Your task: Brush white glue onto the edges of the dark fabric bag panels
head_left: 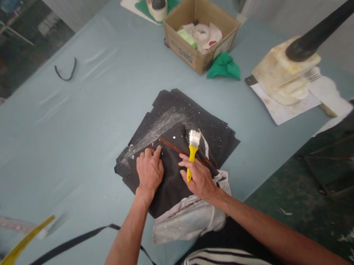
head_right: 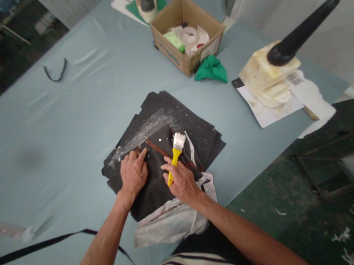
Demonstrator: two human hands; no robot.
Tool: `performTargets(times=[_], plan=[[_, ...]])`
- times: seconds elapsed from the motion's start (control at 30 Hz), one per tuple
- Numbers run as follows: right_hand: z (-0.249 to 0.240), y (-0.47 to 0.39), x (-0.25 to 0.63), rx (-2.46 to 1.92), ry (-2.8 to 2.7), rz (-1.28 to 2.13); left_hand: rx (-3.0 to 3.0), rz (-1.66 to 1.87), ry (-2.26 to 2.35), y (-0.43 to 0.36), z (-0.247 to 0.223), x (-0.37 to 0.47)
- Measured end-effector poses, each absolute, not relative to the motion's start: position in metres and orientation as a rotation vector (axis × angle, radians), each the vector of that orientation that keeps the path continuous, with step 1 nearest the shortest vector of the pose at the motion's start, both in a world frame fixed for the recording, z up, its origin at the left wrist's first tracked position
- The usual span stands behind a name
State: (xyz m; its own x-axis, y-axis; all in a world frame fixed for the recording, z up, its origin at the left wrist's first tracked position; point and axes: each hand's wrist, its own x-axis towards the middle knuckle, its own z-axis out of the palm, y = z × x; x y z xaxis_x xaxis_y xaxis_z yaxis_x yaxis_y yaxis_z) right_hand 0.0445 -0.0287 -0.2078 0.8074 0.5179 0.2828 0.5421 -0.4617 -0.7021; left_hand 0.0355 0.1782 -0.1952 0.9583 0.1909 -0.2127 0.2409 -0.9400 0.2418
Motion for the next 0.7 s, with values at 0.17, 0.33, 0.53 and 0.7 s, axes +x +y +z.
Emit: performTargets(times=[0.17,0.33,0.53,0.7], plan=[[-0.209,-0.029,0.045,-2.134,-0.773,-0.038,2.702,-0.207,0.516,0.193,-0.202,0.051],[-0.209,-0.029,0.046,-2.144,-0.783,-0.031,2.672,-0.257,0.571,0.198,-0.21,0.067],[-0.21,-0.028,0.045,-2.151,-0.756,-0.037,2.704,-0.274,0.612,0.199,-0.216,0.077],[-0.209,-0.028,0.046,-2.129,-0.758,-0.034,2.729,-0.141,0.584,0.195,-0.206,0.078]])
